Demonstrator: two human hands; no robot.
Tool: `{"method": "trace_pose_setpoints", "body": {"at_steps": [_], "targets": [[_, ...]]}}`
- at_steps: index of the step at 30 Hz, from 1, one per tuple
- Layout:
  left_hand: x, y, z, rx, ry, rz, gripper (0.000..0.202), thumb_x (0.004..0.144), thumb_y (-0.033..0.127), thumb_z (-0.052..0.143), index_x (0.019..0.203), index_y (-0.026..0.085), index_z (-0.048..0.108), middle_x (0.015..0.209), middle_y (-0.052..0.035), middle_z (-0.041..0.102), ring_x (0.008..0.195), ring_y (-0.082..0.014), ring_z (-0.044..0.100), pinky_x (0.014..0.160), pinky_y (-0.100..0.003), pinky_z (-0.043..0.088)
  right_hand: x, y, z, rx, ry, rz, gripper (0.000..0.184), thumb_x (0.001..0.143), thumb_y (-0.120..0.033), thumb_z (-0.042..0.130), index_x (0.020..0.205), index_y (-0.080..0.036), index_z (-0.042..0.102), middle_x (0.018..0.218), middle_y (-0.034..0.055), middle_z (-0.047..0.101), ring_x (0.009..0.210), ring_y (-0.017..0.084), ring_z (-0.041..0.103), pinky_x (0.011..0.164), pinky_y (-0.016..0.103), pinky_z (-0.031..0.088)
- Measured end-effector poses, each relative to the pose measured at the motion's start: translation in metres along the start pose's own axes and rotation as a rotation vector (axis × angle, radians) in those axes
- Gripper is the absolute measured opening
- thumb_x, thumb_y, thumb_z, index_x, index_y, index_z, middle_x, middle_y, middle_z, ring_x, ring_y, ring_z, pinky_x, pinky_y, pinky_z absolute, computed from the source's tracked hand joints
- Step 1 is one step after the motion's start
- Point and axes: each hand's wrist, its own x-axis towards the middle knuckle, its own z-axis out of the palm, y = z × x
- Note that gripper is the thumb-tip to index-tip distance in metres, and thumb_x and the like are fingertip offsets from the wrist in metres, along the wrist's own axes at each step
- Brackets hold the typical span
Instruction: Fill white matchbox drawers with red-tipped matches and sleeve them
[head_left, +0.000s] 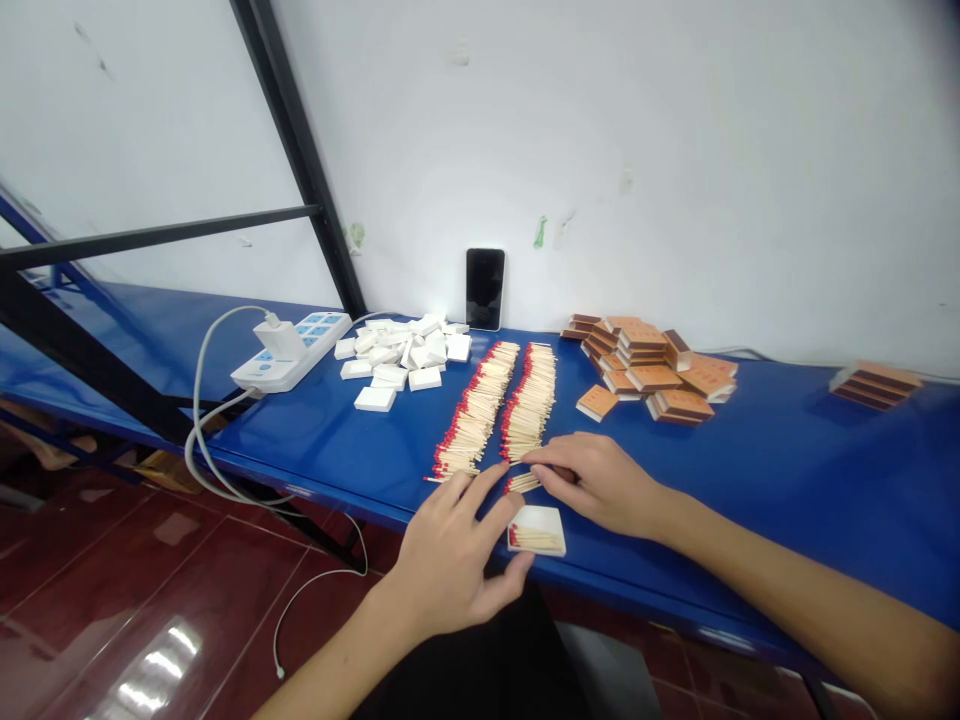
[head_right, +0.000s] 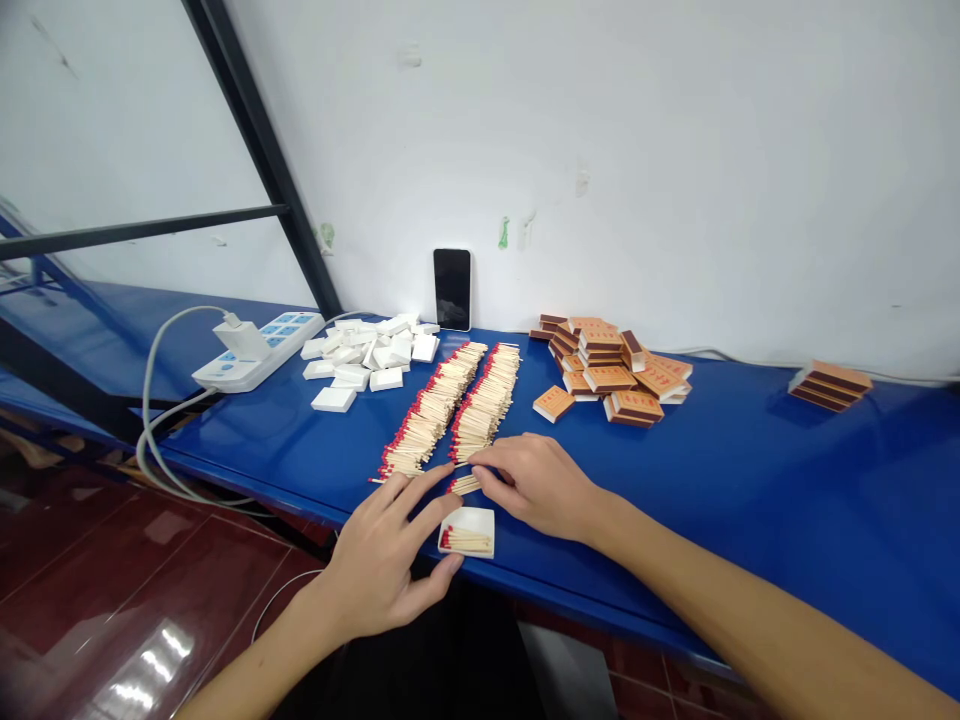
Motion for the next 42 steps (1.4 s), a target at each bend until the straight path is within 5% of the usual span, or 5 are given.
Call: {"method": "trace_pose_setpoints", "body": {"at_steps": [42], "targets": [[0.0011,0.0007,-0.0006,-0.011,0.022,0.006,0.04,0.086,0.039,0.062,0.121,0.02,0.065,0.137,-0.0104,0.061,0.1,-0.0298,0.058,0.088,-0.046,0.053,-0.0006,0.0015,0.0018,-0.012,0.015,0.025,0.026,0.1,-0.028,0.049,0.106,-0.02,0.073,0.076,0.0025,0.069,0.066,0.016,0.059,0.066,0.027,0.041]]}}
